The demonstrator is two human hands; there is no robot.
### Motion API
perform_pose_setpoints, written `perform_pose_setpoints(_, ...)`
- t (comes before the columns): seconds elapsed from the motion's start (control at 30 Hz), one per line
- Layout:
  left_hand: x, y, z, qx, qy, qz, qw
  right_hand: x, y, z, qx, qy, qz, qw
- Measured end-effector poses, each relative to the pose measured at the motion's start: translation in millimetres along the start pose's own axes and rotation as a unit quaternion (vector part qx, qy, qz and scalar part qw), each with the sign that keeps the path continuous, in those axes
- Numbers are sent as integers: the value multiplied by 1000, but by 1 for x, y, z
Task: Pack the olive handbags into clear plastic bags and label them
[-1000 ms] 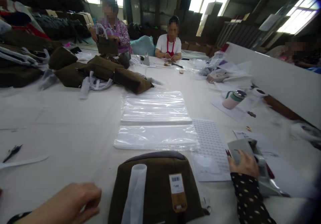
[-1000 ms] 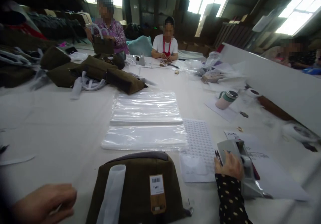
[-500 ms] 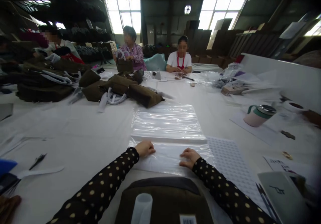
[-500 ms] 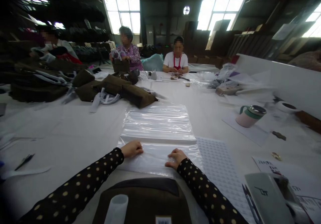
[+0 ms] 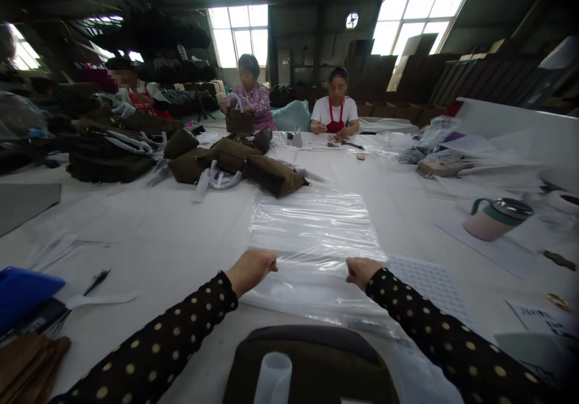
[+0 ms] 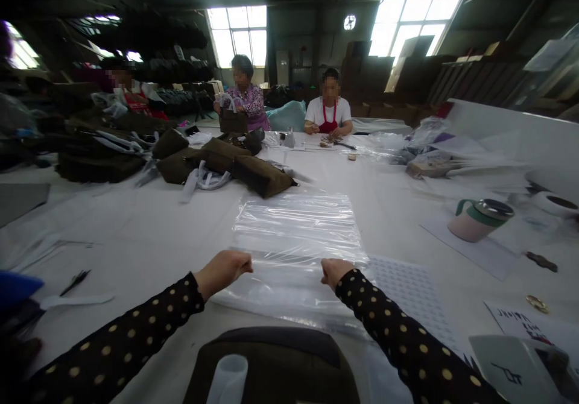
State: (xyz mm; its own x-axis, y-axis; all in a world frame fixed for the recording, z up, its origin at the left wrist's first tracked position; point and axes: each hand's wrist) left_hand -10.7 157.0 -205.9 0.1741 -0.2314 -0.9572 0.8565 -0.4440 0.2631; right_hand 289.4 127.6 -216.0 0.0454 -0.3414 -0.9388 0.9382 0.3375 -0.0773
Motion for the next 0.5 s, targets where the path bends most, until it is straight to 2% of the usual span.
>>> perform_pose_setpoints(0.13, -4, 3, -26, -12, 19, 6, 1000, -1, -10, -3, 12, 9, 29, 999)
perform_pose_setpoints(0.23, -7, 4, -36, -36, 55, 33, 997, -3, -4, 2, 47, 36, 29, 998)
perform_pose_setpoints(0.3, -11, 1, -36, -63, 98, 61, 991, -4, 4, 9, 70, 98, -3, 993)
perform_pose_setpoints(0.37, -16, -4, -30, -97, 139, 93, 981, -2, 14, 18, 95, 187, -71, 975)
perform_pose_setpoints(0.43, -18, -10, -21, -137, 176, 130, 966, 1, 24, 29, 122, 270, -143, 944)
perform_pose_setpoints(0.5, -16, -16, -10, -186, 219, 173, 942, 7, 34, 42, 161, 327, -195, 911)
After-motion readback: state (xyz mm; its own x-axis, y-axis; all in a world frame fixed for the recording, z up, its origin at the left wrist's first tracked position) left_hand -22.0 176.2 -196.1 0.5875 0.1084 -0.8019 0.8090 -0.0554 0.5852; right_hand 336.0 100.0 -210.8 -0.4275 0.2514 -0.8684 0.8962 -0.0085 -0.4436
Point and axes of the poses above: each hand's wrist, its own z-axis away from the middle knuckle, its own x-axis out of the palm, y = z × x, and after that the axes turned 9 degrees about -x, right-handed
